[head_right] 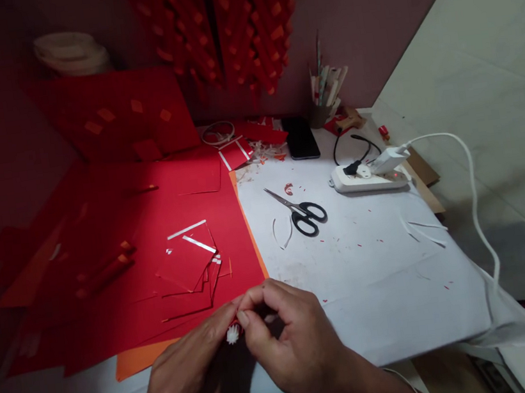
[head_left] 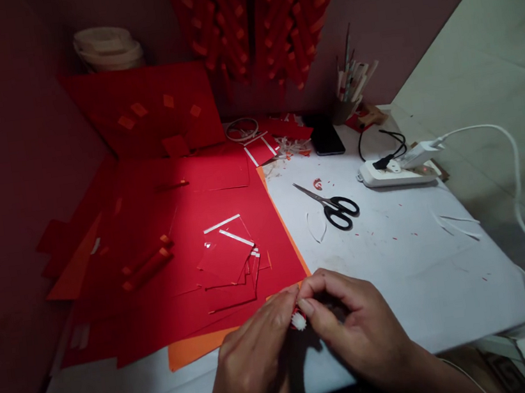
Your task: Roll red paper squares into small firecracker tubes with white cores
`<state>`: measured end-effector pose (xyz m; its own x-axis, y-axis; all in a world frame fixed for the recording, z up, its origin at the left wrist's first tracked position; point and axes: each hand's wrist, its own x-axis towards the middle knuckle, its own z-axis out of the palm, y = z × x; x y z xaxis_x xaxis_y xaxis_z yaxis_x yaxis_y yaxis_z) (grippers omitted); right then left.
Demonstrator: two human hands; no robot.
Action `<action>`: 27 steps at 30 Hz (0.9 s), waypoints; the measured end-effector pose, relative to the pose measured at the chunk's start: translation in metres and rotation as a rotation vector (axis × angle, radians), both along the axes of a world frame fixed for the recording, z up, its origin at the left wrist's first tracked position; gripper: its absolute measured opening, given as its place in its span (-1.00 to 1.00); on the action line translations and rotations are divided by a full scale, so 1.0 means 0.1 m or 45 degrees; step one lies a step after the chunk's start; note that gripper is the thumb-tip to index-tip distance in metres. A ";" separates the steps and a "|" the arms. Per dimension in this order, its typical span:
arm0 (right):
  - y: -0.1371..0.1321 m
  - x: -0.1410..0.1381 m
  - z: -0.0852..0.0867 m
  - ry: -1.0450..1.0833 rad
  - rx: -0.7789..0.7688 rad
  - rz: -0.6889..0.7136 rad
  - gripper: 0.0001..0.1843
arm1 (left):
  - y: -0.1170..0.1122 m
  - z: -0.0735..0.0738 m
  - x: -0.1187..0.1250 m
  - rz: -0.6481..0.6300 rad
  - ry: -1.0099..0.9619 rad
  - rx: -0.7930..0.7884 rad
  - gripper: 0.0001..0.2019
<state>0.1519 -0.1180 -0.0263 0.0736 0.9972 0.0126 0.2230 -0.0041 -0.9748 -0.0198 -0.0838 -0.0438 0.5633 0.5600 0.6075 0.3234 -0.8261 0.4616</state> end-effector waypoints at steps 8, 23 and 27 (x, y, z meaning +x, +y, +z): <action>0.04 0.00 0.01 -0.023 -0.031 -0.004 -0.88 | 0.00 0.04 0.04 -0.010 -0.071 -0.043 -0.74; 0.01 -0.05 0.01 0.111 -0.139 -0.019 -0.91 | -0.05 -0.01 0.02 0.002 -0.116 -0.139 -0.73; 0.00 -0.03 0.04 0.138 -0.156 -0.023 -0.90 | -0.03 0.03 0.01 -0.001 -0.090 -0.134 -0.71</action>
